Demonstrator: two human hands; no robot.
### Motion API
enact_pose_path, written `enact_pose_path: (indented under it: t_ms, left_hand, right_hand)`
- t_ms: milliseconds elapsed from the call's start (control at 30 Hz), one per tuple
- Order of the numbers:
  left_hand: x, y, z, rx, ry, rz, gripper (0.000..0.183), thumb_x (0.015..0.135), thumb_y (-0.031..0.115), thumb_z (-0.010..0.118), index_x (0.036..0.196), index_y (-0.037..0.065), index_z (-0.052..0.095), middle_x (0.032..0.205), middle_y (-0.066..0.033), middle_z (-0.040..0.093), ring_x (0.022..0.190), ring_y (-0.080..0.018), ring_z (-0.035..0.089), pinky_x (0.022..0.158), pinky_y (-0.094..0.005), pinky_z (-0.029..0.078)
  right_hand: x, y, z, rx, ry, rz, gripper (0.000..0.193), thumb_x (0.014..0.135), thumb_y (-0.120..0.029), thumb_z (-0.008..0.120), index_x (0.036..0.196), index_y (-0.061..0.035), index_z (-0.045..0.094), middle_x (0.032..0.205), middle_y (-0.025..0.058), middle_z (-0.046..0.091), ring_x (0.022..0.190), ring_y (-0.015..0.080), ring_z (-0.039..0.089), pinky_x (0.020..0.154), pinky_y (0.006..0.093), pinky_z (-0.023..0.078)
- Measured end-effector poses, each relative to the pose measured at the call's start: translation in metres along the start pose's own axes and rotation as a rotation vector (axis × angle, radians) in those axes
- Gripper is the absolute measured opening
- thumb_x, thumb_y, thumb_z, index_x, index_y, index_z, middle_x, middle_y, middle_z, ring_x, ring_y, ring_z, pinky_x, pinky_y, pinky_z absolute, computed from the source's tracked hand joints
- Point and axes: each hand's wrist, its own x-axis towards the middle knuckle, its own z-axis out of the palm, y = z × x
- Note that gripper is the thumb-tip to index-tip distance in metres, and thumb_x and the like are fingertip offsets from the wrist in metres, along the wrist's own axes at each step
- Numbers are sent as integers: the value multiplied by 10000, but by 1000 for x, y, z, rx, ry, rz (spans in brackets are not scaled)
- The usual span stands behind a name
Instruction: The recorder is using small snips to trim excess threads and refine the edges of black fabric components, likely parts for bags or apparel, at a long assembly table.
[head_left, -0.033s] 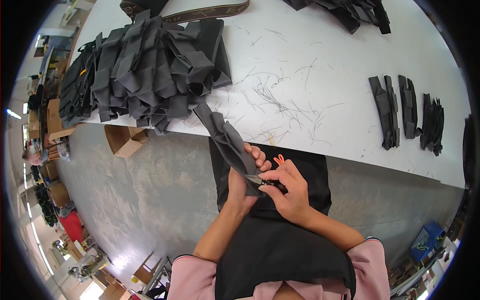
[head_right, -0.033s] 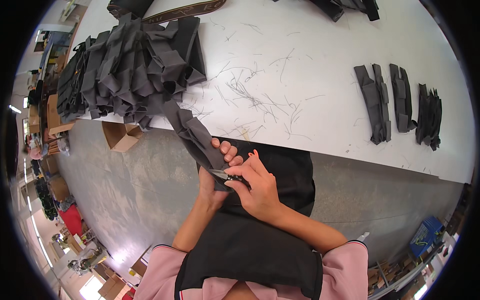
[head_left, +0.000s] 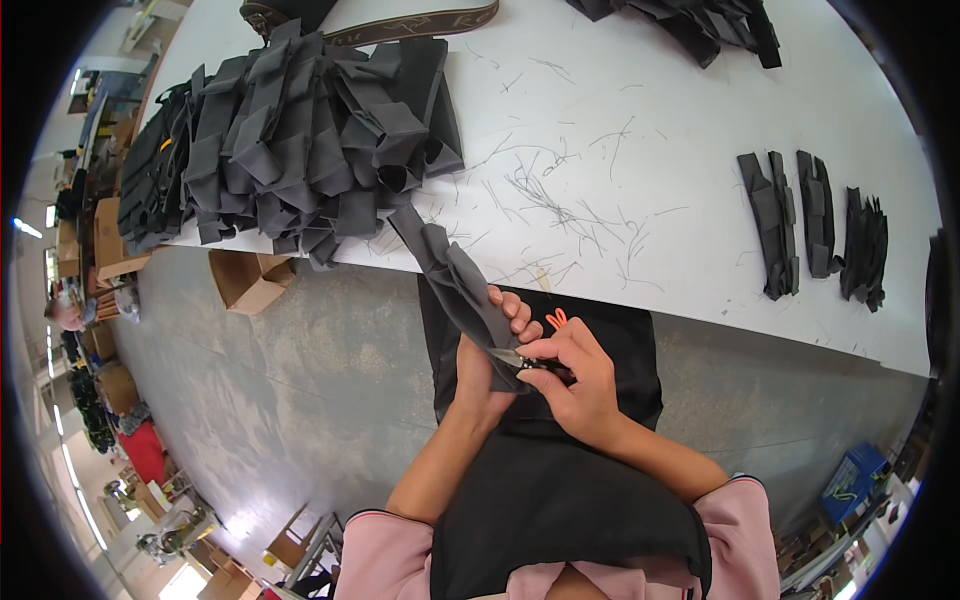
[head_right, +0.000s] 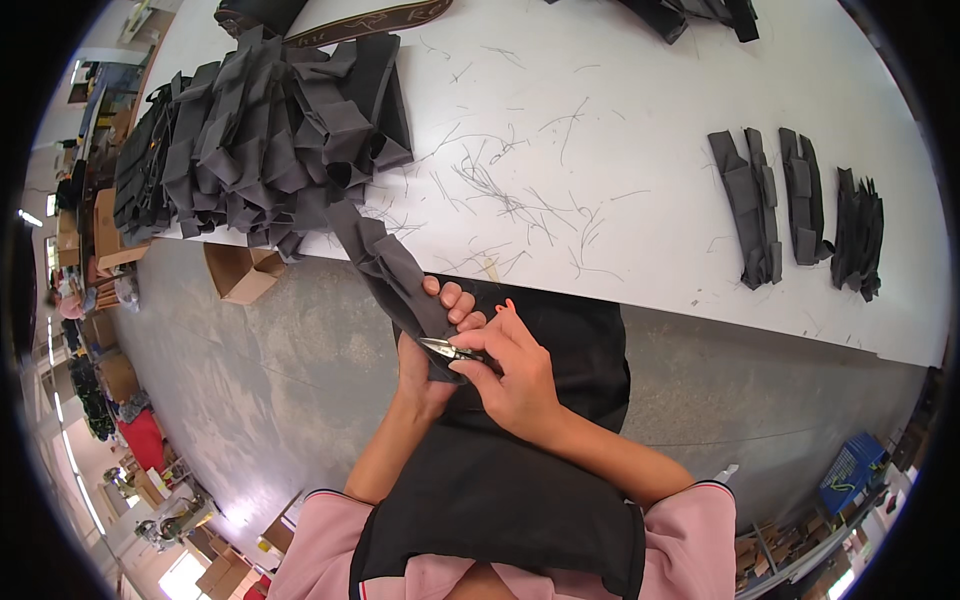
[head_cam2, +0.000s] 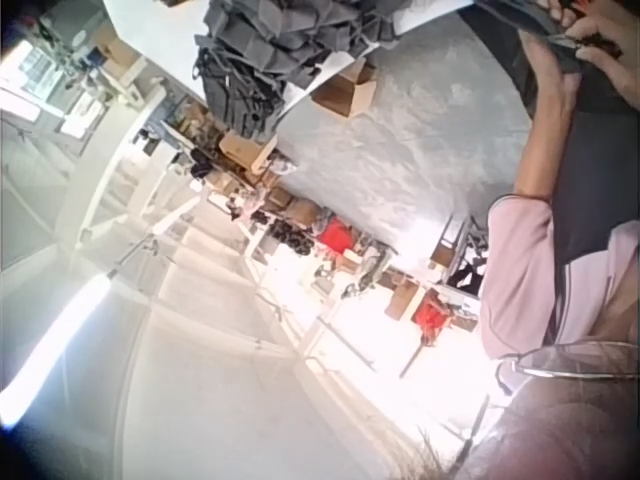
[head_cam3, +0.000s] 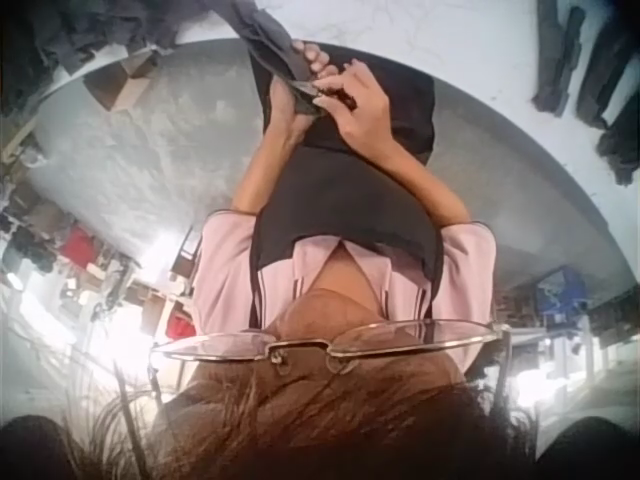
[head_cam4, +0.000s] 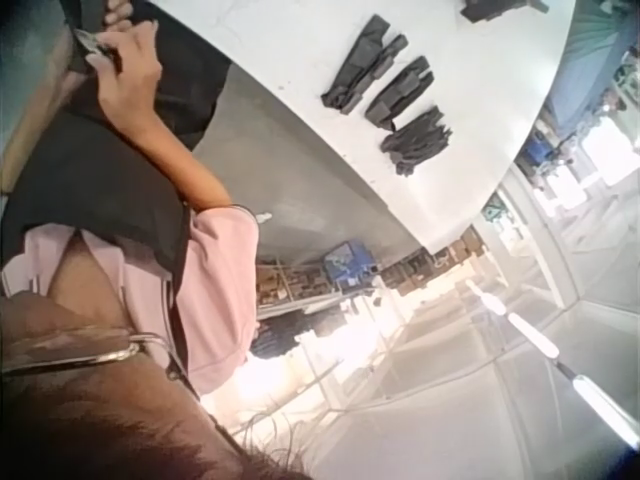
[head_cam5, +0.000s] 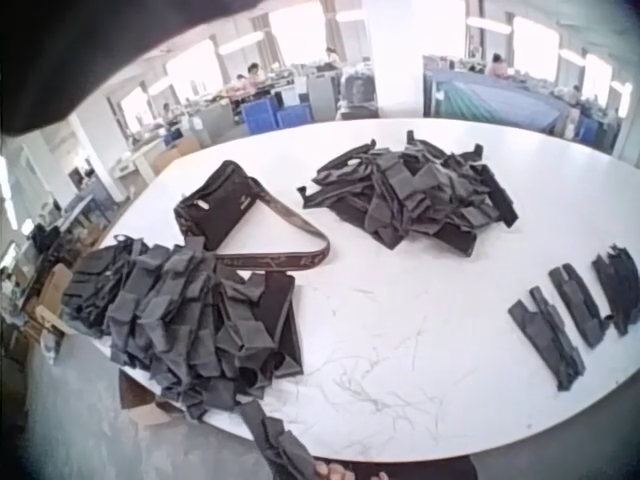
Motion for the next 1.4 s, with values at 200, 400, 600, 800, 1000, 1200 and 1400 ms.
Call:
enact_pose_path:
  t_ms: [200, 400, 600, 800, 1000, 1200, 1400]
  left_hand:
    - [0, 2, -1, -104, -43, -76, 85, 917, 175, 489, 918, 90, 480, 818, -24, 433, 710, -122, 413, 644, -245, 399]
    - [1, 1, -4, -133, -55, -104, 82, 911, 170, 501, 926, 91, 488, 830, -27, 448, 736, -124, 429, 668, -232, 408]
    - [-19, 3, -1, 758, 206, 66, 173, 981, 221, 414, 1064, 98, 502, 961, -2, 574, 885, -79, 548, 770, -258, 457]
    - [-29, 11, 4, 605, 58, 48, 475, 975, 432, 365, 1200, 22, 447, 1145, -100, 554, 1071, -186, 533, 922, -324, 428]
    - [-16, 21, 20, 481, -169, -109, 527, 976, 400, 370, 1299, -17, 377, 1285, -173, 486, 1178, -257, 482, 1006, -382, 377]
    - [-18, 22, 22, 386, -127, -137, 505, 979, 368, 373, 1259, -51, 414, 1270, -192, 491, 1087, -257, 551, 910, -403, 479]
    - [-21, 25, 23, 480, -15, -156, 461, 972, 342, 413, 1210, -51, 448, 1163, -171, 541, 997, -265, 597, 814, -393, 535]
  right_hand:
    - [6, 3, -6, 904, -101, 574, 174, 782, 33, 631, 954, 19, 609, 852, 14, 444, 662, 82, 480, 559, 198, 376]
    - [8, 0, -9, 719, -18, 382, 190, 808, 15, 617, 992, 25, 575, 881, 17, 460, 708, 79, 505, 583, 191, 392]
    - [31, -4, -3, 321, -36, 274, 250, 817, 21, 621, 1034, 7, 498, 875, 24, 535, 785, 46, 519, 651, 177, 428]
    - [23, 9, -5, 683, -40, 483, 210, 813, -19, 645, 996, -3, 543, 851, -6, 582, 790, 43, 520, 720, 203, 431]
    - [14, 0, -7, 788, -106, 642, 296, 800, -4, 641, 1088, 9, 571, 927, 8, 609, 825, 63, 539, 754, 216, 435]
    - [6, -16, -30, -128, 172, 160, 337, 731, -11, 682, 1056, -53, 604, 850, 66, 558, 690, 160, 561, 644, 268, 449]
    - [19, -7, -37, -515, 116, -190, 356, 677, 14, 686, 1021, -57, 625, 842, 76, 567, 665, 228, 553, 583, 308, 423]
